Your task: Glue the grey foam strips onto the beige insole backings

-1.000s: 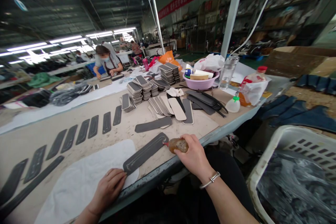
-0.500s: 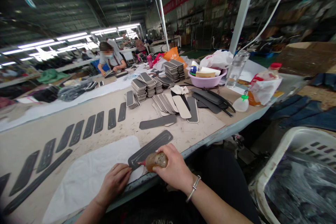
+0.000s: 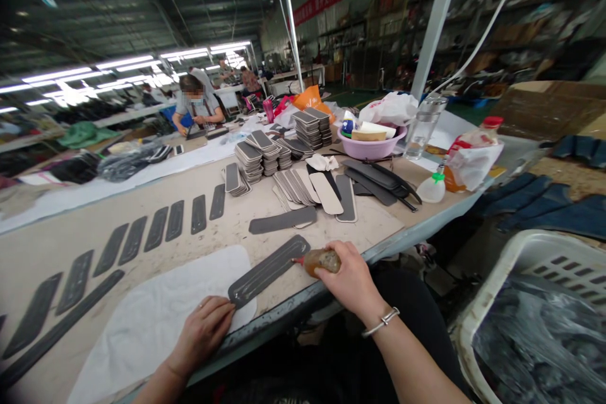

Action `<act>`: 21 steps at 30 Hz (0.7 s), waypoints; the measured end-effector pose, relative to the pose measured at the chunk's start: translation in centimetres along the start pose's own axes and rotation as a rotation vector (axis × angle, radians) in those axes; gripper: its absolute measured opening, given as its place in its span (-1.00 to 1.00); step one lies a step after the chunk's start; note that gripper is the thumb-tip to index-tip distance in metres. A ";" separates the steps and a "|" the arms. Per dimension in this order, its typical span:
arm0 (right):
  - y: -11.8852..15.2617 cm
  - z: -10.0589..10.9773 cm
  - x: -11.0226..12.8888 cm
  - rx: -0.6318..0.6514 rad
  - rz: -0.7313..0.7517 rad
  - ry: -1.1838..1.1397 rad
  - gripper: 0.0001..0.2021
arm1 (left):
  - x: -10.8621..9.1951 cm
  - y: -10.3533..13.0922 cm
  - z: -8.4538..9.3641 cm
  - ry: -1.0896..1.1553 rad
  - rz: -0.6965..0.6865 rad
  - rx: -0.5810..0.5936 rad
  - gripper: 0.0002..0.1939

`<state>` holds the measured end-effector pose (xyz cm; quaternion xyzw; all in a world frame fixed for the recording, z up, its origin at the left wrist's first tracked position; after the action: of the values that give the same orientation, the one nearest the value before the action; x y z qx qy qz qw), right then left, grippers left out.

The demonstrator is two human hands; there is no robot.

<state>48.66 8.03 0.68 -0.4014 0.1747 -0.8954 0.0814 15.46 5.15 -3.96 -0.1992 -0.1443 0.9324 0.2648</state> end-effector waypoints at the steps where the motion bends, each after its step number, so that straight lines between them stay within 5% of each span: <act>1: -0.1 0.5 -0.5 -0.022 -0.011 0.031 -0.68 | 0.0 0.0 0.0 -0.006 -0.002 0.004 -0.84; 11: 0.0 1.2 -0.6 -0.168 -0.001 -0.036 -0.62 | 0.7 0.3 -0.2 0.028 0.056 0.037 -0.83; 21: -0.5 0.3 -3.2 -0.310 -0.344 -0.700 -0.53 | 2.8 -2.7 0.7 0.324 0.405 0.047 -0.86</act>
<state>50.99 9.30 -1.16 -0.7122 0.1997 -0.6686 -0.0761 14.16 8.74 -3.16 -0.3645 -0.0353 0.9254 0.0971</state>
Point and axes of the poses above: each hand's wrist, its own y-axis away from the middle knuckle, its own z-axis out of the back of the hand, x = y × z, the point moved 5 cm from there along -y, towards the middle knuckle, and after that the axes turned 10 degrees about z, right-handed, at the moved point
